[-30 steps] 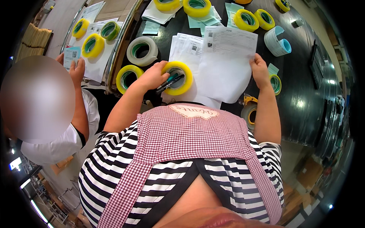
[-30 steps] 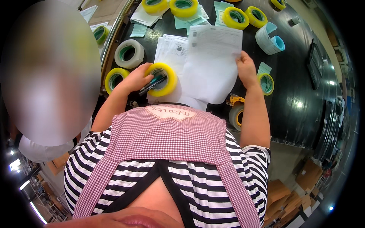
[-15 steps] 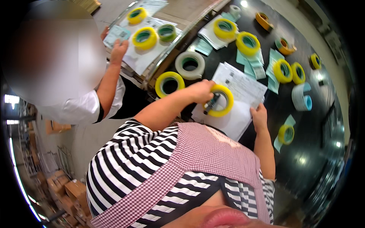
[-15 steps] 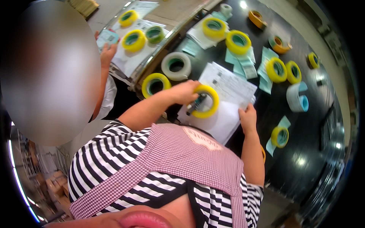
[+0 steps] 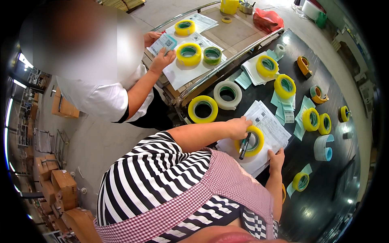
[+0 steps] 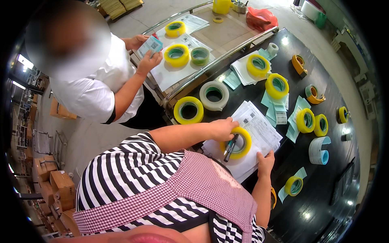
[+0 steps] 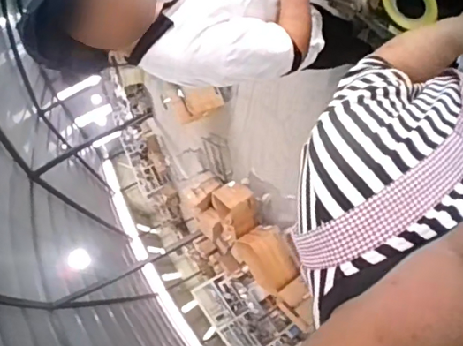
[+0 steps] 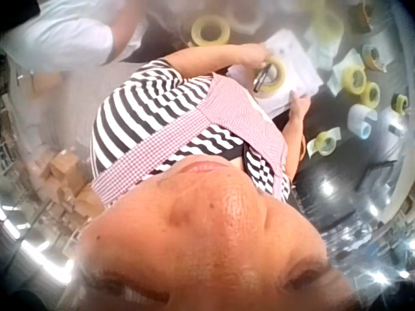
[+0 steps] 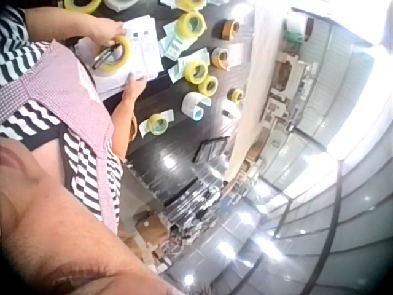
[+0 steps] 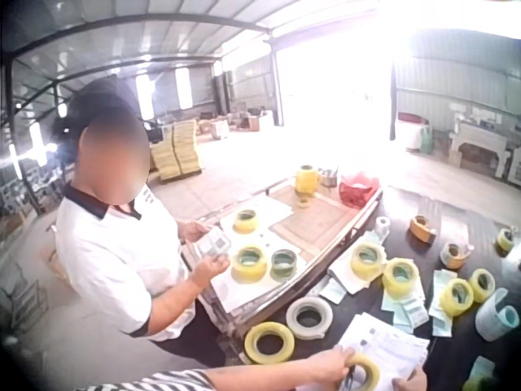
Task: The person writes on a cardboard box with a marker, places several gray packaged items into an empty box, and then uses a pen to mark documents while organizing rolls of yellow tape on a workbench.
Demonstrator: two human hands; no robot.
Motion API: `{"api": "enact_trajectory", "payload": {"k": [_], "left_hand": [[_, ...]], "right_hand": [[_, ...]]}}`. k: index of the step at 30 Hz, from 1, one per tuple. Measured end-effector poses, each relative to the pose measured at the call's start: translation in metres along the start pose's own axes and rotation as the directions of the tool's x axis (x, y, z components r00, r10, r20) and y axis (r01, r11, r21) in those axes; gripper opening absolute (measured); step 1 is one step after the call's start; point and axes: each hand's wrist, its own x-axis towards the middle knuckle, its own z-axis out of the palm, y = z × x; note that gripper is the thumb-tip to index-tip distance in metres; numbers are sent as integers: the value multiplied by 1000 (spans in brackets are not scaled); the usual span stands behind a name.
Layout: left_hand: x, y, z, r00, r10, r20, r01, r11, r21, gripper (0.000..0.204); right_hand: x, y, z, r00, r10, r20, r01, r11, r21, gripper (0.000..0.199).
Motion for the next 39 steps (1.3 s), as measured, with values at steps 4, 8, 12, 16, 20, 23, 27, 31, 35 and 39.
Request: {"api": "enact_trajectory", "payload": {"k": [4,8,12,16,20,23,27,31,35,39], "left_hand": [[-4,3,0,1000,-21,17,22,1000,-22,54],[-9,9,1,998,22,55,-22,1000,-2,54],[-8,6,4,999,41,36,-41,999,5,55],[2,-6,11,999,-25,-34,26,999,20,53],[-3,-20,9,995,-7,-104,11,999,35,55],[-6,-14,5,998,-6,-67,9,999,46,55],[-6,-12,6,1000,11,-13,-10,998,66,53],[-14,-11,10,1000,24,-17,-23,997,71,51],[-16,-13,11,999,33,-21,-32,998,52,50],[-18,-20,18,997,47,-66,-46,999,19,53]], "right_hand": [[-4,-1,2,999,-28,26,26,997,79,35],[-6,-5,6,997,-71,-11,72,996,51,34],[1,6,4,987,-155,-37,152,985,-76,32],[6,28,-5,981,-164,-105,128,950,-286,29],[-2,10,7,977,-184,-109,169,977,-130,30],[-7,-1,10,992,-99,-73,101,994,30,32],[-9,-7,10,996,-65,-54,68,995,73,32],[-9,-6,11,996,-79,-49,85,989,119,32],[-8,-6,9,999,-11,-34,16,992,127,39],[-18,-15,1,996,51,-67,-50,999,12,55]]}}
